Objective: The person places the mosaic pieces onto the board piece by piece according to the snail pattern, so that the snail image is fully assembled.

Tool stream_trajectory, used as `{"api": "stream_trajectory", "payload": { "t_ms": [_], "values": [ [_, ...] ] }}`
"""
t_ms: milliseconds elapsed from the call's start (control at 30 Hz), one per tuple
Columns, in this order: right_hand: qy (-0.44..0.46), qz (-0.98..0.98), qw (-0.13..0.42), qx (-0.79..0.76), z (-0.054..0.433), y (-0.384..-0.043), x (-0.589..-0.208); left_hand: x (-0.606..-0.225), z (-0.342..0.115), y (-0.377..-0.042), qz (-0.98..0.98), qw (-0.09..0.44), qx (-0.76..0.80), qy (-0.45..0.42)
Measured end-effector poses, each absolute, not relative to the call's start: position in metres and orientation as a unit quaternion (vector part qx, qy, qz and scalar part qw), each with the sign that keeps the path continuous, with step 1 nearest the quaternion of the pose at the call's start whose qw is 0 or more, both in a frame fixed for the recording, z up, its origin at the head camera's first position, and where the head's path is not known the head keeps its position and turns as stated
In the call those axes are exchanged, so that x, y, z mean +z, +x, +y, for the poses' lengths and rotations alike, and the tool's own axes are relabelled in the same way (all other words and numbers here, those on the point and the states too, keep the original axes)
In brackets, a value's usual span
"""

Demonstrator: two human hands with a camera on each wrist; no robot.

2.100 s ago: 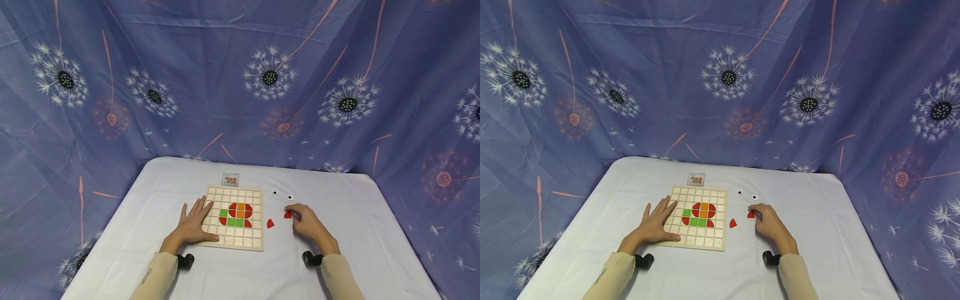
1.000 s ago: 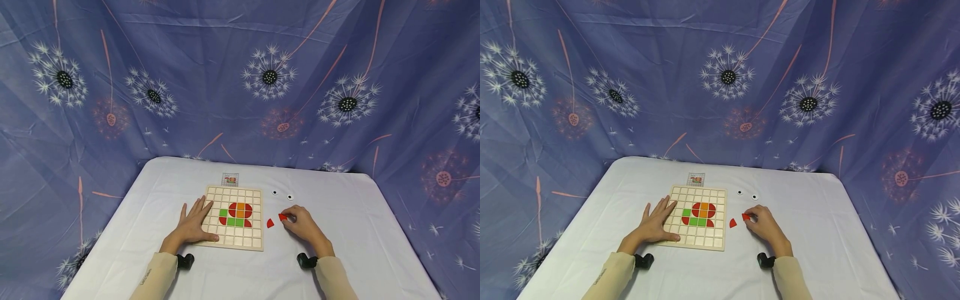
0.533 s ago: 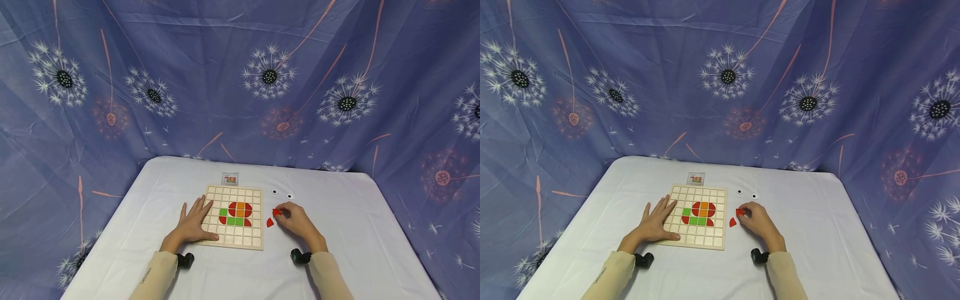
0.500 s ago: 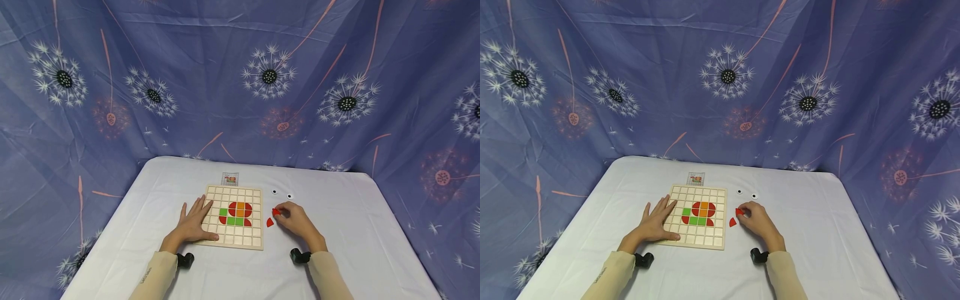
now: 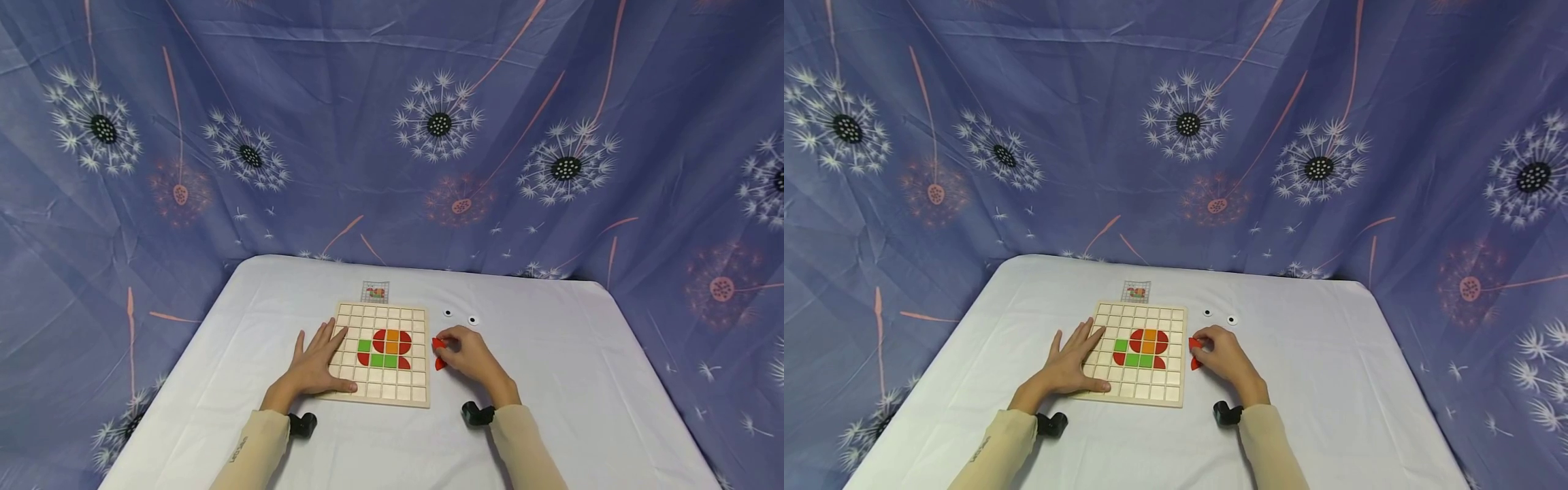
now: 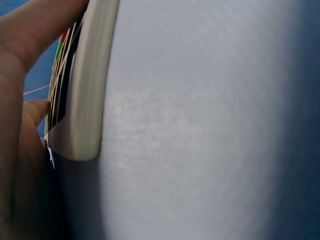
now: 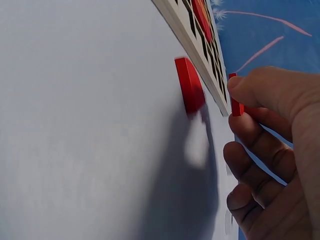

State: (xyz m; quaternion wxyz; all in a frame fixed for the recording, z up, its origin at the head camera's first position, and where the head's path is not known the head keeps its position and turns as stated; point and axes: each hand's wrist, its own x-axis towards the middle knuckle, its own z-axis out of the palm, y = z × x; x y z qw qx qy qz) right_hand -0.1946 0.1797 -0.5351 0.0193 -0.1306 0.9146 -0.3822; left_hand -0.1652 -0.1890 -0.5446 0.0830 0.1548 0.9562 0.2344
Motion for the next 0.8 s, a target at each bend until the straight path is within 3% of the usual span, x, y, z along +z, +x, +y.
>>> {"api": "stream_trajectory", "payload": {
  "t_ms": [800],
  "values": [
    [-0.154,0.902,0.029,-0.403,0.128,-0.203,-0.534,-0.547,-0.189,-0.166,0.957,0.083,0.230,0.154]
  ]
}}
